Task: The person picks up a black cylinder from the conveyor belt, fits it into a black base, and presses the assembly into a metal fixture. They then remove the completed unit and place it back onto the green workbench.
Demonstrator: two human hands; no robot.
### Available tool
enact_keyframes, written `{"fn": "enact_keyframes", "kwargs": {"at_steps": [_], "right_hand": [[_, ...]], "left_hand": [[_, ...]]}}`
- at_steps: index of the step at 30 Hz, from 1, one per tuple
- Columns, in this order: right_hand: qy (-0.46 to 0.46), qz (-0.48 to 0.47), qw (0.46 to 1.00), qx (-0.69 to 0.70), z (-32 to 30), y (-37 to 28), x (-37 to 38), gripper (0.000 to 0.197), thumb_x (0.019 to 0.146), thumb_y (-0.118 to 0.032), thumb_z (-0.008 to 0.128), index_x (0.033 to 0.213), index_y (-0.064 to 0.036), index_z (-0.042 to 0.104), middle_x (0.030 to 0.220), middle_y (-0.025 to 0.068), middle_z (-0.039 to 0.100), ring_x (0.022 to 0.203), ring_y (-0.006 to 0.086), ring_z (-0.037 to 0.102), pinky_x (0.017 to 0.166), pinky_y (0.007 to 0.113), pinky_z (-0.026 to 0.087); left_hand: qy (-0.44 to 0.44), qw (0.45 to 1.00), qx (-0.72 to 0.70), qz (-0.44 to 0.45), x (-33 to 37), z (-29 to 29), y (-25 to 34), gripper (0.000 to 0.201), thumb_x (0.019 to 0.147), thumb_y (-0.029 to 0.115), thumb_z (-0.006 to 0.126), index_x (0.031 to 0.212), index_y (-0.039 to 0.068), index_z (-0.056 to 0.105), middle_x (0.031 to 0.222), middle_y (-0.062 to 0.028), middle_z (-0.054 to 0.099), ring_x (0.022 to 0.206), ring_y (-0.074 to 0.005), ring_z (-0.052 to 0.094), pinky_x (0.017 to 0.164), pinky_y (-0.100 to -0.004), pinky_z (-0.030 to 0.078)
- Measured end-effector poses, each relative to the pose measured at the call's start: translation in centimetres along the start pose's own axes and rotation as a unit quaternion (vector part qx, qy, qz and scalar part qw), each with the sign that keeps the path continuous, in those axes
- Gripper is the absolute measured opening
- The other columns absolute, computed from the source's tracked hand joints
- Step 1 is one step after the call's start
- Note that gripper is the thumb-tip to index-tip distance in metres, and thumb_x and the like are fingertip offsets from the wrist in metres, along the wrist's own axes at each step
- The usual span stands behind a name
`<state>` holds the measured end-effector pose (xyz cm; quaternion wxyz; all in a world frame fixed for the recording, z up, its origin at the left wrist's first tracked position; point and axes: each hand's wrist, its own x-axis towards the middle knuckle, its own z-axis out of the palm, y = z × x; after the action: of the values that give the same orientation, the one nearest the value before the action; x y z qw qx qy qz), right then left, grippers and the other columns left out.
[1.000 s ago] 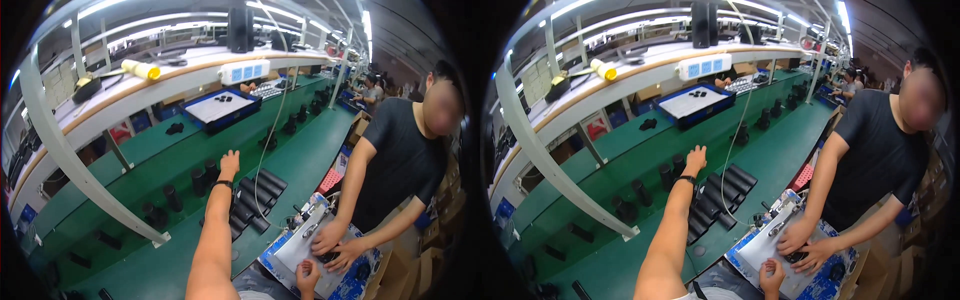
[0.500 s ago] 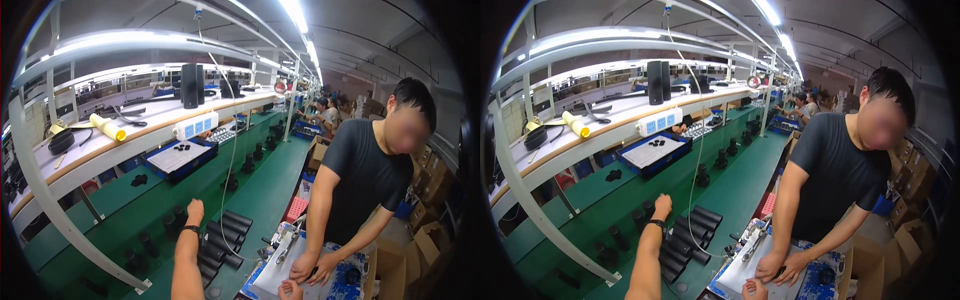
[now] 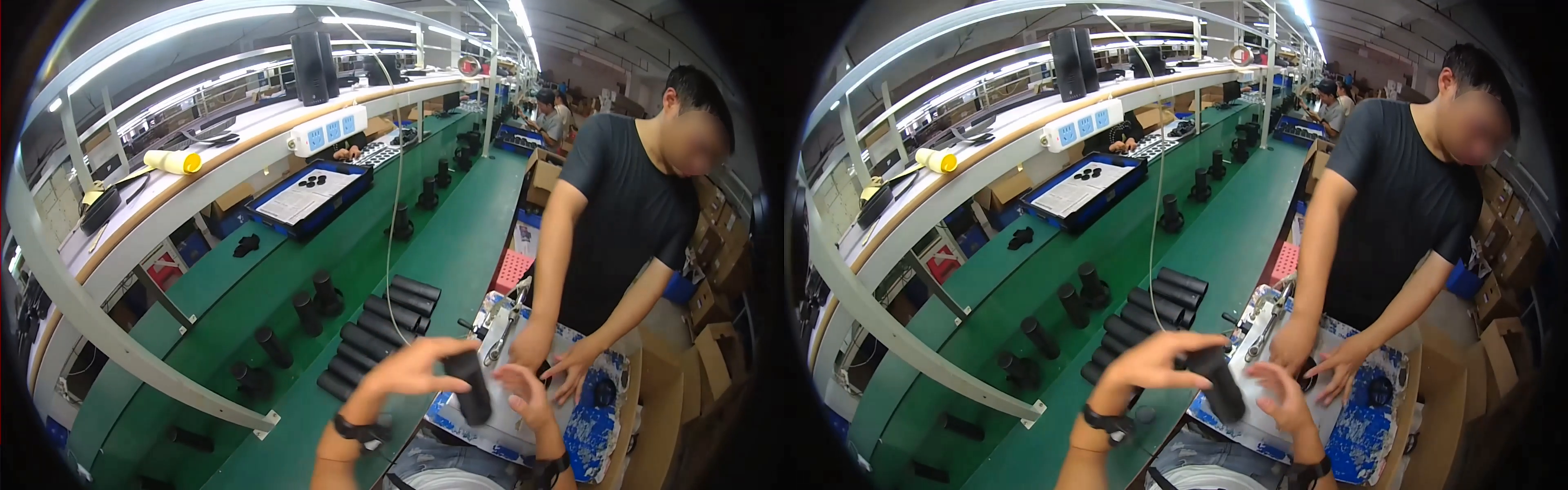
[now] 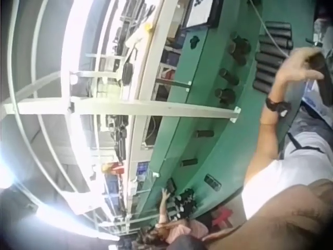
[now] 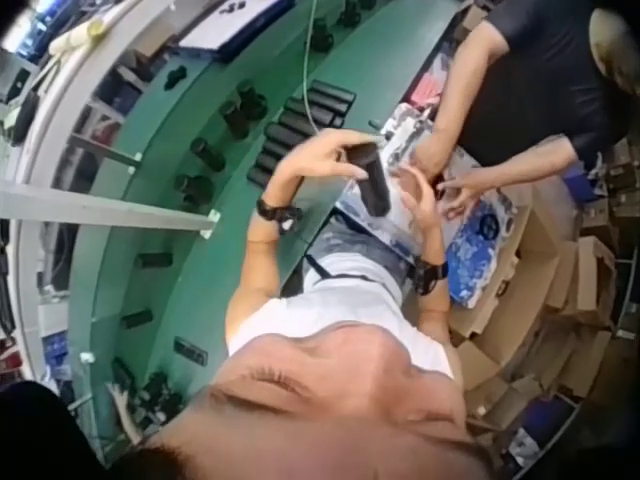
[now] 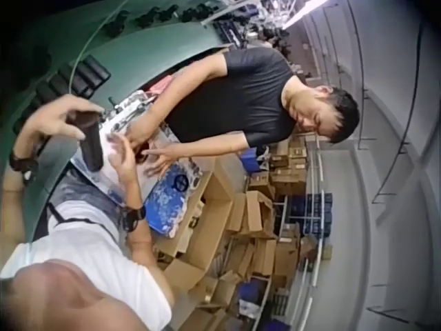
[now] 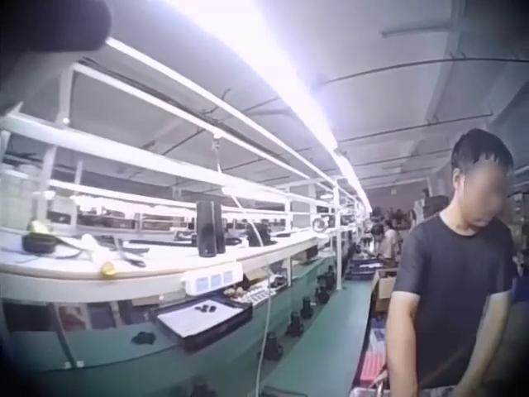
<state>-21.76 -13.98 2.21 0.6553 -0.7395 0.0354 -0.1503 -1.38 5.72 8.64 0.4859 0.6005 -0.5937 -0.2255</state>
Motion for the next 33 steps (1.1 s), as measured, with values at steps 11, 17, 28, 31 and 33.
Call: {"fn": "enact_keyframes", "kwargs": {"at_steps": [11, 17, 28, 31, 33], "right_hand": [[0.17, -0.173, 0.855, 0.458, -3.7, 2.3, 0.5, 0.055, 0.083, -0.029, 0.066, 0.121, -0.004, 0.037, 0.103, 0.0069, 0.048, 0.096, 0.0181, 0.052, 0.094, 0.034, 0.044], [0.156, -0.176, 0.868, 0.437, -3.4, 2.7, -1.3, 0.067, 0.081, -0.032, 0.072, 0.129, -0.01, 0.032, 0.107, 0.0039, 0.044, 0.102, 0.0191, 0.048, 0.101, 0.041, 0.037], [0.003, -0.248, 0.921, 0.301, -7.8, 2.7, -1.7, 0.06, 0.069, -0.032, 0.082, 0.107, -0.0143, 0.039, 0.095, 0.0, 0.047, 0.095, 0.0178, 0.049, 0.102, 0.043, 0.035], [0.229, -0.241, 0.939, 0.089, -9.3, 2.9, -0.1, 0.047, 0.073, -0.023, 0.064, 0.112, -0.0076, 0.044, 0.101, 0.0076, 0.048, 0.098, 0.0212, 0.049, 0.097, 0.039, 0.038], [0.262, -0.202, 0.943, 0.033, -10.3, 4.1, 1.4, 0.044, 0.074, -0.021, 0.064, 0.112, -0.005, 0.047, 0.099, 0.0098, 0.052, 0.097, 0.0226, 0.052, 0.093, 0.037, 0.041]], "left_hand": [[-0.018, 0.882, -0.464, -0.076, 0.9, 17.5, -6.1, 0.051, 0.098, 0.016, 0.051, 0.142, 0.002, 0.029, 0.121, -0.0084, 0.052, 0.109, -0.0129, 0.051, 0.089, -0.0273, 0.043], [0.097, 0.874, -0.464, -0.109, 1.9, 19.7, -5.6, 0.045, 0.098, 0.04, 0.048, 0.116, 0.0, 0.053, 0.087, -0.0055, 0.061, 0.071, -0.0108, 0.059, 0.066, -0.023, 0.046], [-0.001, 0.802, -0.538, -0.26, 2.1, 20.9, -8.5, 0.072, 0.097, 0.062, 0.023, 0.092, 0.0, 0.059, 0.057, -0.0084, 0.057, 0.047, -0.0164, 0.054, 0.048, -0.0256, 0.041], [0.224, 0.943, -0.177, -0.173, 2.0, 19.1, -9.6, 0.027, 0.098, 0.026, 0.052, 0.103, 0.0, 0.058, 0.063, -0.0062, 0.062, 0.056, -0.011, 0.058, 0.053, -0.0267, 0.044], [0.276, 0.919, -0.2, -0.198, 1.5, 18.3, -10.8, 0.016, 0.093, 0.014, 0.055, 0.103, 0.002, 0.06, 0.066, -0.0012, 0.06, 0.057, -0.0061, 0.05, 0.053, -0.0229, 0.04]]}}
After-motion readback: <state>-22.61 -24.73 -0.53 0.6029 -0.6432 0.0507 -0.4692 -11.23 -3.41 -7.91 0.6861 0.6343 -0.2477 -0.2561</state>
